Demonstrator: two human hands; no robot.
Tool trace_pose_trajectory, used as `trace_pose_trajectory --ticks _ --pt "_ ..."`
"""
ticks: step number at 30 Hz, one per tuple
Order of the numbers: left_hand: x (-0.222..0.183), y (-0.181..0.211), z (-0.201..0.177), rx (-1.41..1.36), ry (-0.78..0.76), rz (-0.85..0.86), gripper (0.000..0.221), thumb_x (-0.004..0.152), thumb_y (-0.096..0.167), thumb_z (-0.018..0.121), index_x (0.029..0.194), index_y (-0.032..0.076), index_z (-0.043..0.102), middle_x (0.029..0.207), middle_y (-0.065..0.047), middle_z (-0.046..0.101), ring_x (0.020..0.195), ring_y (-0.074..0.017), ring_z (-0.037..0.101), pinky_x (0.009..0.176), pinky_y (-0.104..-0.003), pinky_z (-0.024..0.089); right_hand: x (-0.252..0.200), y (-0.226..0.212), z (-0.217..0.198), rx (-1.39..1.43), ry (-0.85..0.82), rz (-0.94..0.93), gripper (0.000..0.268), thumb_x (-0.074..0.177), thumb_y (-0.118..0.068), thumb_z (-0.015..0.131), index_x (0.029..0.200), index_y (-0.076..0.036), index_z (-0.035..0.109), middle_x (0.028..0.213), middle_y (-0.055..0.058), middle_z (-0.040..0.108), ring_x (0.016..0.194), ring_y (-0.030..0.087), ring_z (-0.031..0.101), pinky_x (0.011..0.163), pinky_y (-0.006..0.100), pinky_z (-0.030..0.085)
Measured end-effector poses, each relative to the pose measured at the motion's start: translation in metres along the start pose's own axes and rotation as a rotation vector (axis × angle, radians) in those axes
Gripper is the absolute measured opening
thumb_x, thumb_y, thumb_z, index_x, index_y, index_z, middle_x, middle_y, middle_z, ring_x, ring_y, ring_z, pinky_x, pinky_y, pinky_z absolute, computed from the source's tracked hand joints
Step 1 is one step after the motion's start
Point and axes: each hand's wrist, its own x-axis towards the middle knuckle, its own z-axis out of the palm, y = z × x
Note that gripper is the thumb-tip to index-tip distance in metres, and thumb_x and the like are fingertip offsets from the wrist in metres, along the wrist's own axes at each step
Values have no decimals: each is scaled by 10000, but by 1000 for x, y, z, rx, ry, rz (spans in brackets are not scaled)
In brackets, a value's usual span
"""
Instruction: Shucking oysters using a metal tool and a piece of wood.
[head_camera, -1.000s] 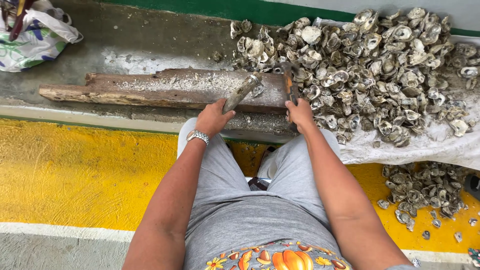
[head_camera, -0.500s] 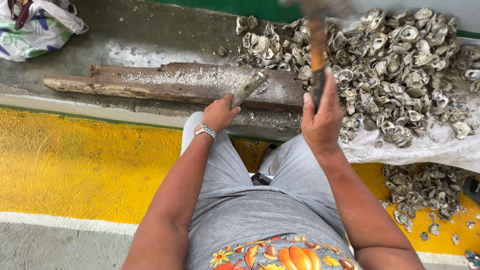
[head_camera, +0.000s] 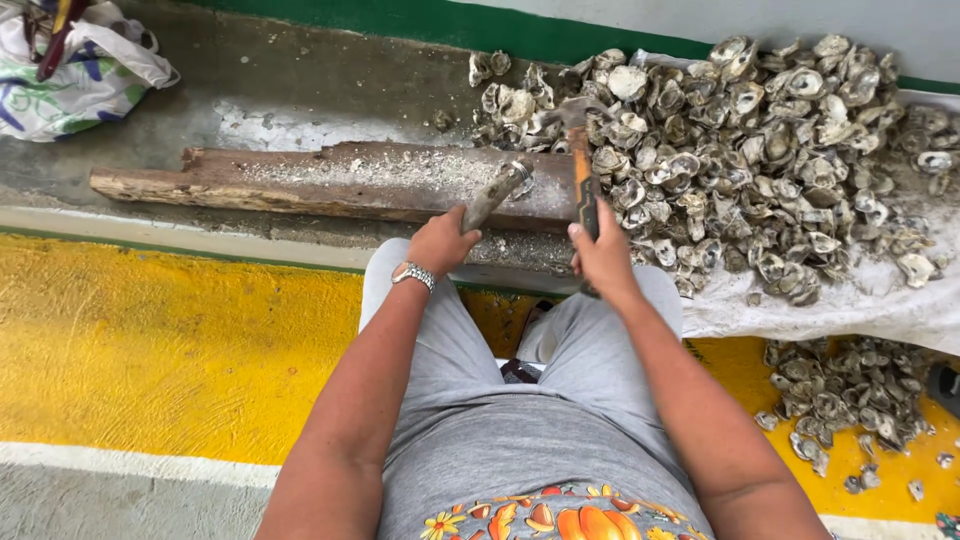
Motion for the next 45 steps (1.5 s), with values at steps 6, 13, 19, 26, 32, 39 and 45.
trace_pose_trajectory --ticks 6,13,19,26,32,39,45 --pt "-12 7 -11 -87 1 9 505 892 384 691 1310 108 624 993 -181 756 965 -360 722 868 -483 542 88 55 -2 298 -91 267 226 989 -81 624 1197 -17 561 779 58 609 550 124 587 451 295 504" --pt "-22 6 -16 -192 5 57 560 876 382 689 1370 139 590 908 -179 764 854 -325 754 828 -448 558 127 112 4 -344 55 3 319 1025 -267 589 1236 -33 640 842 51 651 726 193 652 667 380 504" --pt "-24 12 -13 -185 -82 98 618 850 384 698 1422 195 560 971 -125 784 860 -254 763 853 -406 558 141 66 13 0 65 -16 411 1080 -345 600 1234 31 658 901 90 651 735 177 634 644 339 527" --pt "-5 -24 12 -448 -20 148 639 889 354 741 1452 131 537 1040 -109 758 781 -164 735 753 -347 613 110 27 7 205 30 30 352 960 -54 646 1311 -37 625 990 103 721 648 104 691 507 216 561" --pt "-6 -16 5 -713 70 77 577 901 264 736 1419 68 575 815 -53 694 525 -76 561 470 -254 525 54 34 -54 353 69 181 323 959 -79 627 1277 -61 681 989 140 721 687 123 687 561 213 596" --pt "-8 -12 -3 -702 133 90 498 924 237 724 1358 30 595 774 10 675 507 -55 566 462 -243 519 -17 164 -207 751 698 334 331 952 -57 687 1283 -64 683 1050 114 733 747 118 702 595 192 624" --pt "-6 -12 0 -691 156 91 531 920 227 728 1395 34 588 756 -20 669 508 -56 546 473 -250 489 -43 277 -253 835 947 587 316 1056 -213 595 1316 -36 562 986 104 673 765 131 673 644 222 638"
